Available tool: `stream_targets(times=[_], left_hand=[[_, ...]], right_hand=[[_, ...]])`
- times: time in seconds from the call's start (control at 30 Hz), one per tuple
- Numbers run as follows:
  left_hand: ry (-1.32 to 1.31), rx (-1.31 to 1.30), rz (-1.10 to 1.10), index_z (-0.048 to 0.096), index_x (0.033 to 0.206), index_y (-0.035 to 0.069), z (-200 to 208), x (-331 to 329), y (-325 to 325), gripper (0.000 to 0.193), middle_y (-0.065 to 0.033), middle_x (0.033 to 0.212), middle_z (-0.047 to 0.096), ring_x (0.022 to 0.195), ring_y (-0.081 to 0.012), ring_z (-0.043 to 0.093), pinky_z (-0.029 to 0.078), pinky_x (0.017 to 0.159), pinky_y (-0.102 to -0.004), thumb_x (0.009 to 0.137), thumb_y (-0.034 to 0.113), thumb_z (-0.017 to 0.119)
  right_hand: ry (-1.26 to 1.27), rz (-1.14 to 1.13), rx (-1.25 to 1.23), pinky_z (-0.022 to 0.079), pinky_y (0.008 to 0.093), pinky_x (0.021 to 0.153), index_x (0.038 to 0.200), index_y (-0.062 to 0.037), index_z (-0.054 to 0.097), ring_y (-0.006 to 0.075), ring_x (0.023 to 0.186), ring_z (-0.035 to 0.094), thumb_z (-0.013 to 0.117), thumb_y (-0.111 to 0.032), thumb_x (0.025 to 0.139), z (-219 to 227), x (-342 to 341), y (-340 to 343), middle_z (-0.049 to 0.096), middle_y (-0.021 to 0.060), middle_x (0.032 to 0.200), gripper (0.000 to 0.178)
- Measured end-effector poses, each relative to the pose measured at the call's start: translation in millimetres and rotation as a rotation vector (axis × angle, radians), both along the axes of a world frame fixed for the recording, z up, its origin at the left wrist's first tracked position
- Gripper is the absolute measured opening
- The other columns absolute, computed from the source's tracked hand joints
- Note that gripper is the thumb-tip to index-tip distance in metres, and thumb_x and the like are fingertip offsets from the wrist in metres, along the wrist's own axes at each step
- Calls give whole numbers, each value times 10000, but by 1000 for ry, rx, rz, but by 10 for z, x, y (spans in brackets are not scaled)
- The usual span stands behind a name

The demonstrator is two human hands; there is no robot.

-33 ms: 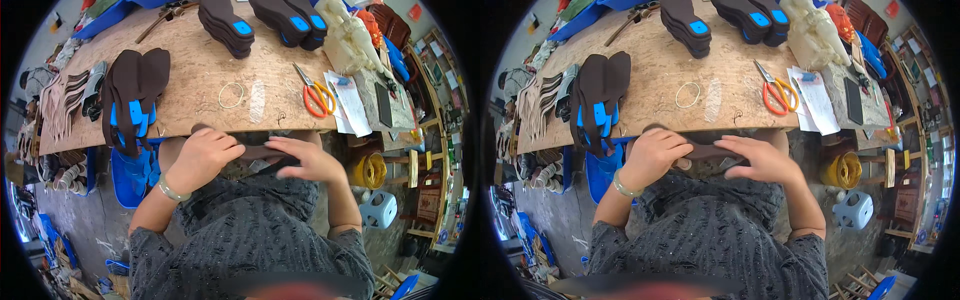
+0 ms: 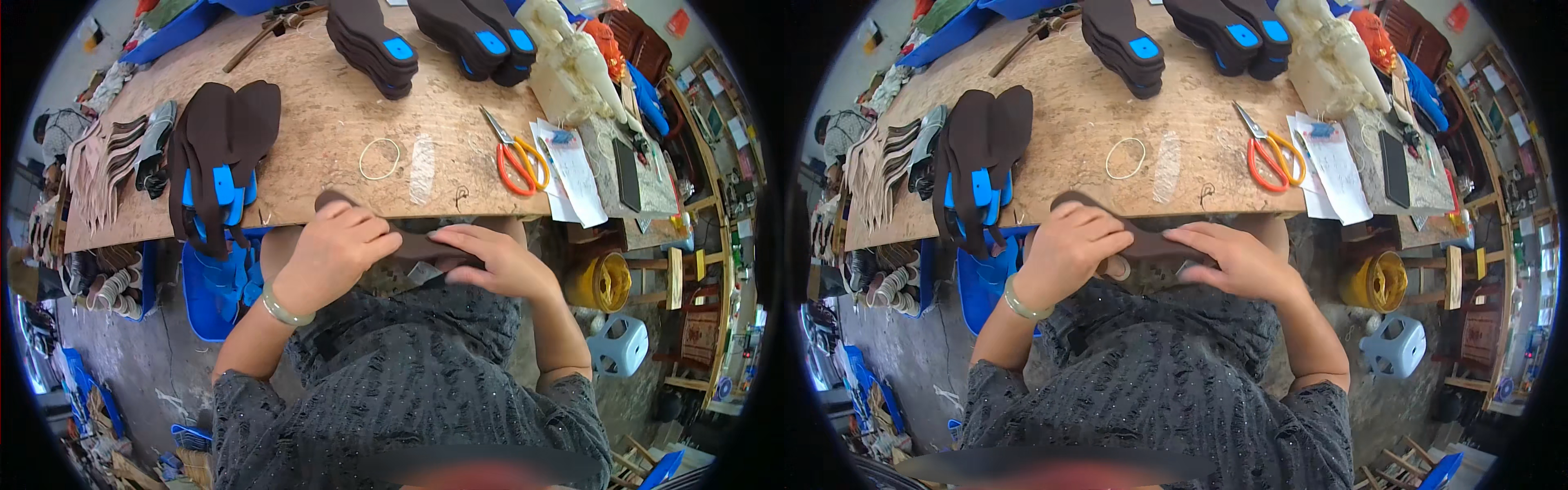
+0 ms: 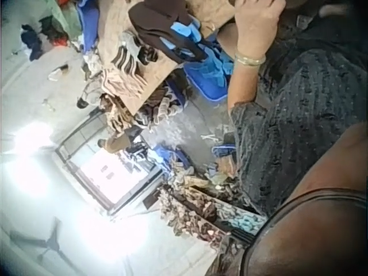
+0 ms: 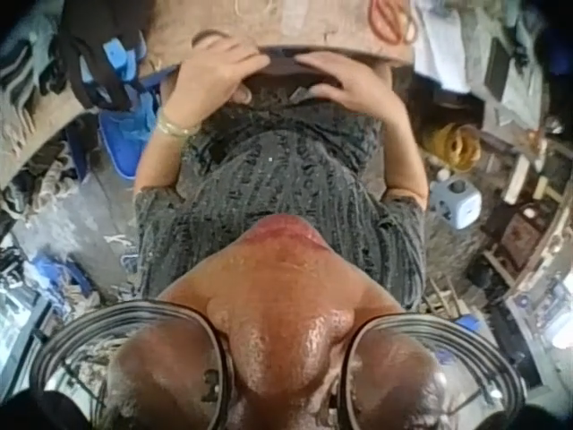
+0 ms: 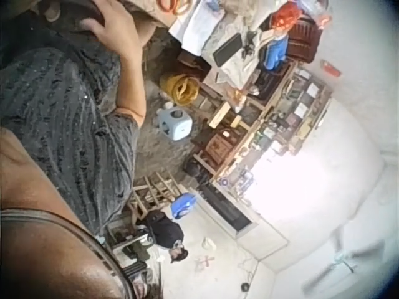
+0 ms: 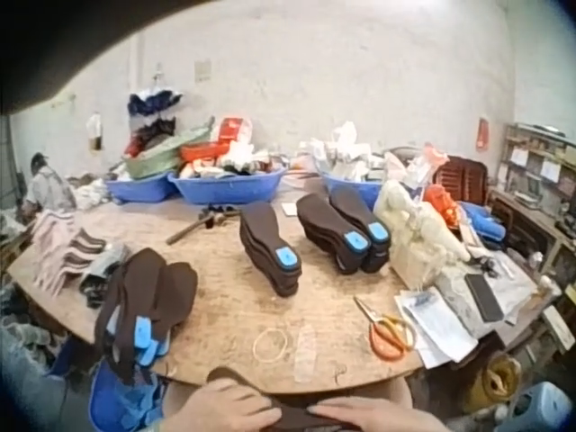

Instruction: Trimming excess material from shoe insoles using scissors and checking fit.

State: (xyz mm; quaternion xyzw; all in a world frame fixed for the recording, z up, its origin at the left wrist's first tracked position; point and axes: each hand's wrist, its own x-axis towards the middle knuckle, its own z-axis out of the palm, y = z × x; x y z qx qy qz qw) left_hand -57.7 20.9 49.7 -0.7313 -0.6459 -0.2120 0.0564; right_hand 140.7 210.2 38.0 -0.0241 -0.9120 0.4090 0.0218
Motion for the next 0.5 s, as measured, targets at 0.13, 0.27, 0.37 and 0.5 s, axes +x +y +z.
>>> stream_targets(times=[0.13,0.27,0.37,0.5], left_hand=[[121,507,351,610,1129,71,25,-192,-15,507,-137,1200,544,1117,-318,515,369,976,-412,634,29,712],[-179,425,547,483,1270,32,-96,-224,-198,583,-179,1357,423,1261,-365,393,316,1047,-447,741,75,725],[-166,375,577,529,1228,50,-307,-178,-385,540,-167,1293,475,1216,-363,438,342,1023,-465,731,117,729],[-110,383,723,568,1173,53,-422,-360,-702,470,-146,1250,514,1181,-352,469,354,996,-454,735,114,724]], right_hand=[[70,7,-22,420,337,936,1289,-92,543,268,1038,562,653,-194,825,106,-323,337,582,124,1158,487],[447,-421,120,440,388,888,1251,-85,560,303,1006,575,662,-264,833,173,-1313,631,602,173,1065,466],[548,-609,463,468,435,843,1218,-124,580,380,981,564,651,-397,828,194,-2267,946,564,212,1030,482],[345,-761,722,491,468,844,1219,-140,566,386,1022,579,631,-507,820,213,-3045,1199,569,224,1111,546]])
